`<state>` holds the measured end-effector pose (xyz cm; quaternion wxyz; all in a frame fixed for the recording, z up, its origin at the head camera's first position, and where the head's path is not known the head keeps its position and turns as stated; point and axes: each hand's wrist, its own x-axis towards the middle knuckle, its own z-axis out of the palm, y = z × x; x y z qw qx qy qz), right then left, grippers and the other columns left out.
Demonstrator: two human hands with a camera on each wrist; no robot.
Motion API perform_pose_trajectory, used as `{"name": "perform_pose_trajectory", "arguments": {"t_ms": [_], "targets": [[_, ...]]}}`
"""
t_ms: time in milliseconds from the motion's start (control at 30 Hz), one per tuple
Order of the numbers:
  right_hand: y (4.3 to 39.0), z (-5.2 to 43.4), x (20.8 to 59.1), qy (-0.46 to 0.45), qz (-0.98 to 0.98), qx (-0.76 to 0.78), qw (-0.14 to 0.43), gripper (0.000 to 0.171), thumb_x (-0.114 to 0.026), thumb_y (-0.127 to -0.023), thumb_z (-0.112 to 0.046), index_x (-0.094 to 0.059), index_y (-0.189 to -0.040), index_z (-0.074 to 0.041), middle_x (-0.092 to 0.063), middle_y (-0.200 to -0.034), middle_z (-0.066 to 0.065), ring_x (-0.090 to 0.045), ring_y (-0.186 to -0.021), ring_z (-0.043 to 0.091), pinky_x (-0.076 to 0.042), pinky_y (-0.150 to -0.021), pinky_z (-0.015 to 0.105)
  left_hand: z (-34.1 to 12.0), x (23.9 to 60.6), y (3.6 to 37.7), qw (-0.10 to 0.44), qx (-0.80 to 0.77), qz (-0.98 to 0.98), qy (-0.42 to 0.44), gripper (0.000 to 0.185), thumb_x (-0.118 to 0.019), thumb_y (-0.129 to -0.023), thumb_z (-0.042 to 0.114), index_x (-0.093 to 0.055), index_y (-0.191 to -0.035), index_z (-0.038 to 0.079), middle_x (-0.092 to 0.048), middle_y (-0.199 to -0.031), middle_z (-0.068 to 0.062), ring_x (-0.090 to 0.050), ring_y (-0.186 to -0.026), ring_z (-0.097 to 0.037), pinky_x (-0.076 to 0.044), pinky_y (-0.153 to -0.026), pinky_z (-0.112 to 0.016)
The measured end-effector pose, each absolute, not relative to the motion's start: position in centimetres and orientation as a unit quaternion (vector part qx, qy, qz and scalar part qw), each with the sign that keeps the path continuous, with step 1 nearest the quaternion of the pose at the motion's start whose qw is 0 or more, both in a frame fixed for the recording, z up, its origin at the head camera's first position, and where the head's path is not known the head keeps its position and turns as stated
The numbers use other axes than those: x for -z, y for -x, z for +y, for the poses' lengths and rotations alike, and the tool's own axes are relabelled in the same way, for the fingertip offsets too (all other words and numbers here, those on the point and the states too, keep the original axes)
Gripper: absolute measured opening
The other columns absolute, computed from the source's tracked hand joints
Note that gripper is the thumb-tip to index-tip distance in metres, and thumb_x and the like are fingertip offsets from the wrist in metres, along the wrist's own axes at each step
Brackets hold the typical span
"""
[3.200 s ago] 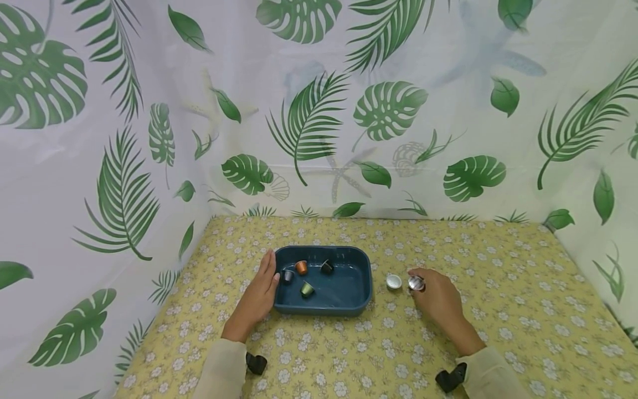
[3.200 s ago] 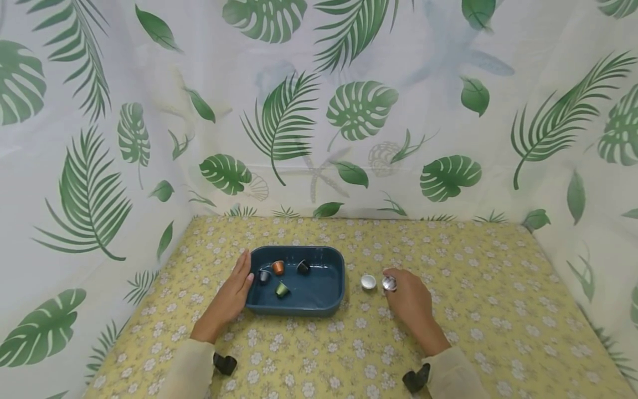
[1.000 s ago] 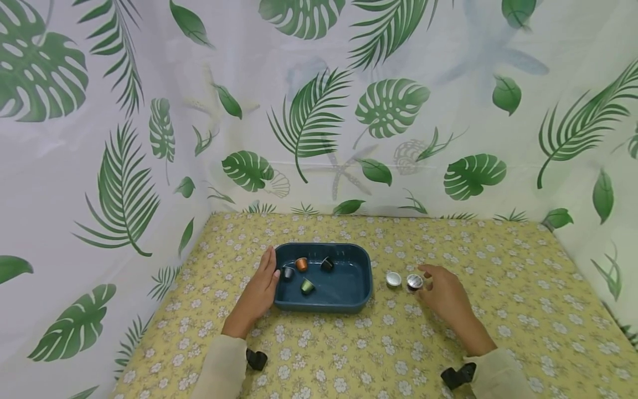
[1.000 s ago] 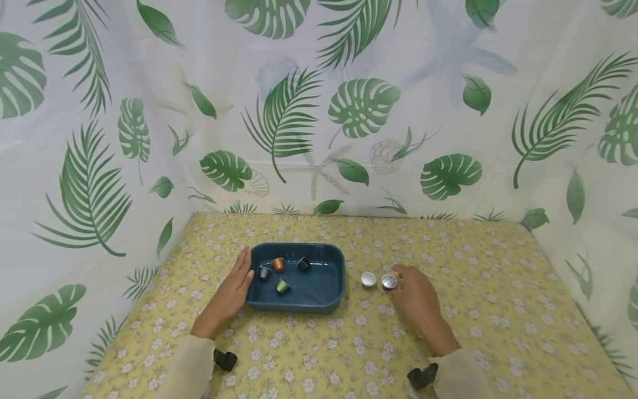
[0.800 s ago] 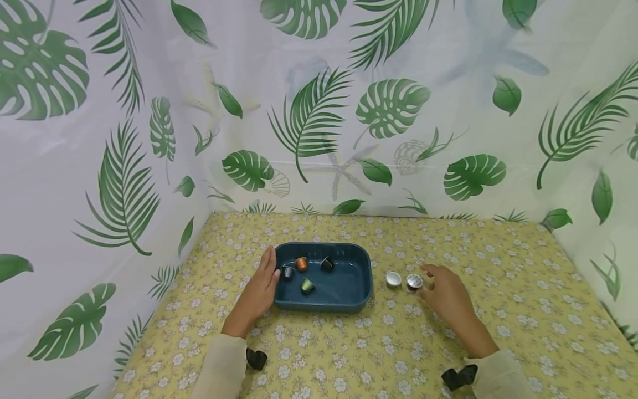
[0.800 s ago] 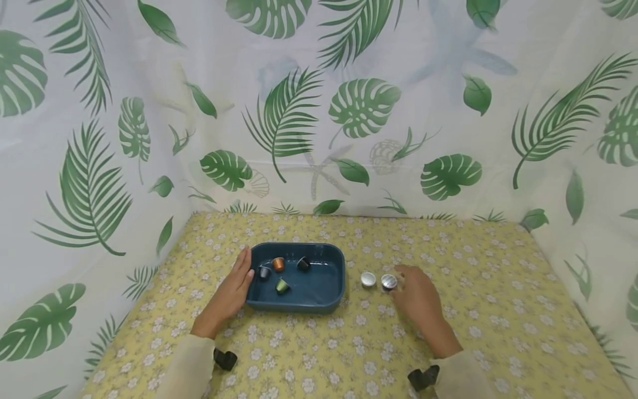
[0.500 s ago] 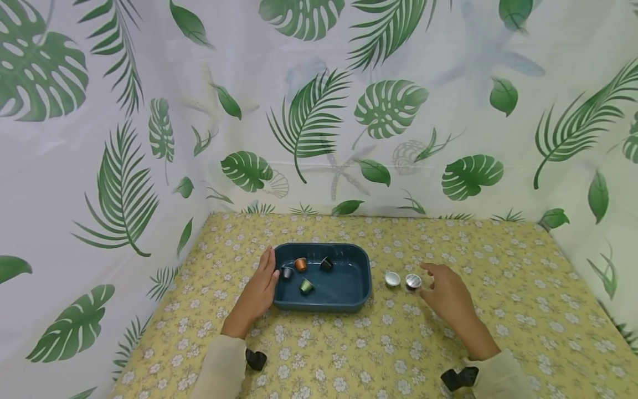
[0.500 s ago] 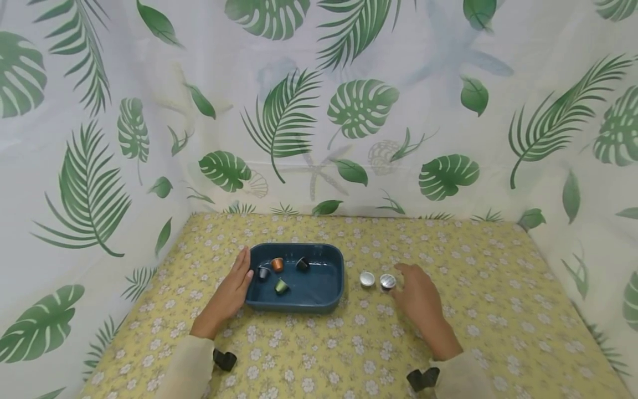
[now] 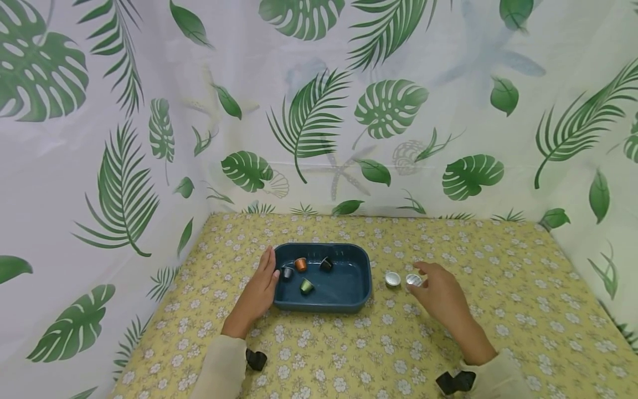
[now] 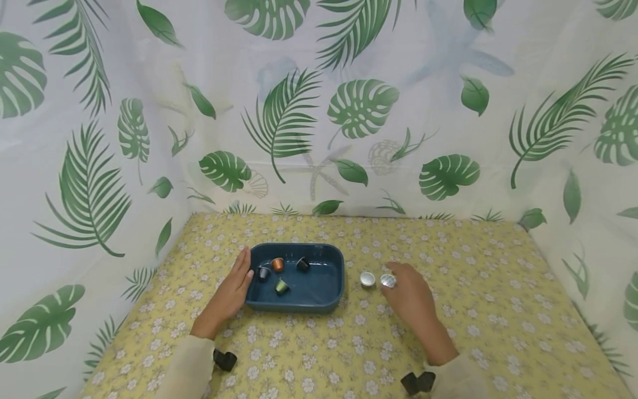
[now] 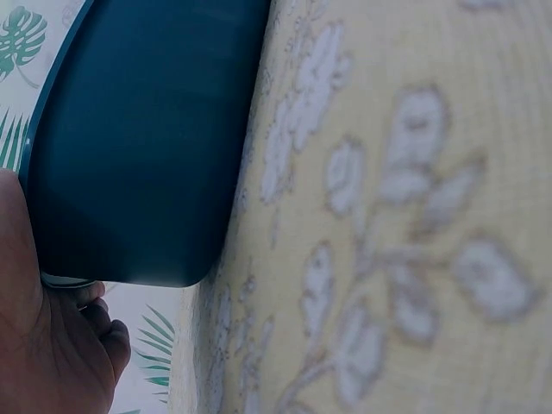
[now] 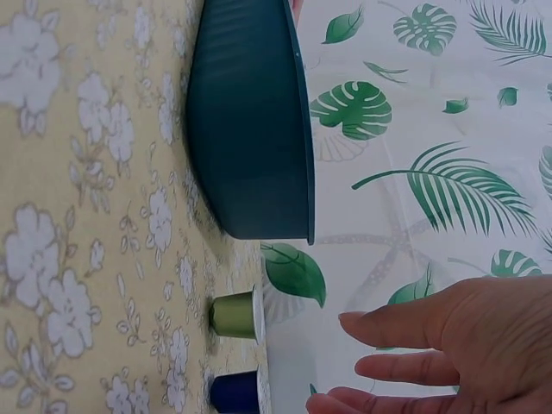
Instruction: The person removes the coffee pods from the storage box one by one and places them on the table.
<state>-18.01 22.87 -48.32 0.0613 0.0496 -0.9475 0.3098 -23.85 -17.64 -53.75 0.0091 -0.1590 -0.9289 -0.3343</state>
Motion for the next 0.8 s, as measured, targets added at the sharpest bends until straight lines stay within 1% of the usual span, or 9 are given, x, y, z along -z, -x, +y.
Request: {"name": "perform_pose_trajectory", "arguments": {"t_ms": [167, 333, 467, 700, 800], "targets": [[17.9, 22.2, 48.2, -0.059, -0.948, -0.301, 0.086, 0.050, -0.076, -0.092, -0.013, -0.061, -0.135, 0.005, -0.066, -0.118, 0.028, -0.067, -0.080, 0.026, -0.050, -0.055, 0.034, -17.7, 53.8, 23.9, 0.008, 0.335, -0.929, 0.159, 0.059, -0.033, -0.114, 0.025, -0.007, -0.164, 0.006, 0.006, -0.170, -0.001, -0.005, -0.156, -0.026, -0.019, -0.122, -0.053], [17.6, 21.4, 47.9, -0.065, -0.946, -0.302, 0.100, 0.046, -0.075, -0.093, -0.014, -0.063, -0.134, 0.004, -0.067, -0.115, 0.025, -0.067, -0.081, 0.026, -0.052, -0.057, 0.035, -17.7, 53.8, 23.9, 0.008, 0.334, -0.929, 0.160, 0.059, -0.032, -0.114, 0.026, -0.007, -0.164, 0.006, 0.006, -0.170, -0.001, -0.004, -0.156, -0.025, -0.019, -0.122, -0.052], [17.4, 20.8, 47.6, -0.073, -0.943, -0.306, 0.111, 0.043, -0.074, -0.094, -0.015, -0.064, -0.132, 0.003, -0.068, -0.114, 0.024, -0.068, -0.081, 0.025, -0.053, -0.058, 0.036, -17.7, 53.8, 23.9, 0.010, 0.334, -0.929, 0.160, 0.059, -0.032, -0.114, 0.026, -0.006, -0.164, 0.006, 0.006, -0.170, -0.001, -0.005, -0.156, -0.025, -0.019, -0.122, -0.052], [17.2, 19.7, 47.6, -0.077, -0.933, -0.333, 0.111, 0.042, -0.073, -0.095, -0.016, -0.064, -0.132, 0.003, -0.067, -0.116, 0.023, -0.068, -0.084, 0.026, -0.052, -0.059, 0.035, -17.7, 53.8, 23.9, 0.007, 0.330, -0.931, 0.159, 0.060, -0.031, -0.114, 0.027, -0.005, -0.164, 0.007, 0.007, -0.170, -0.002, -0.004, -0.156, -0.025, -0.018, -0.122, -0.052], [17.2, 19.3, 47.7, -0.077, -0.931, -0.338, 0.117, 0.041, -0.074, -0.095, -0.017, -0.065, -0.131, 0.002, -0.068, -0.116, 0.022, -0.068, -0.085, 0.026, -0.054, -0.061, 0.037, -17.8, 53.9, 23.9, 0.007, 0.327, -0.931, 0.159, 0.060, -0.031, -0.114, 0.028, -0.004, -0.164, 0.008, 0.008, -0.170, -0.002, -0.003, -0.156, -0.025, -0.018, -0.123, -0.051]]}}
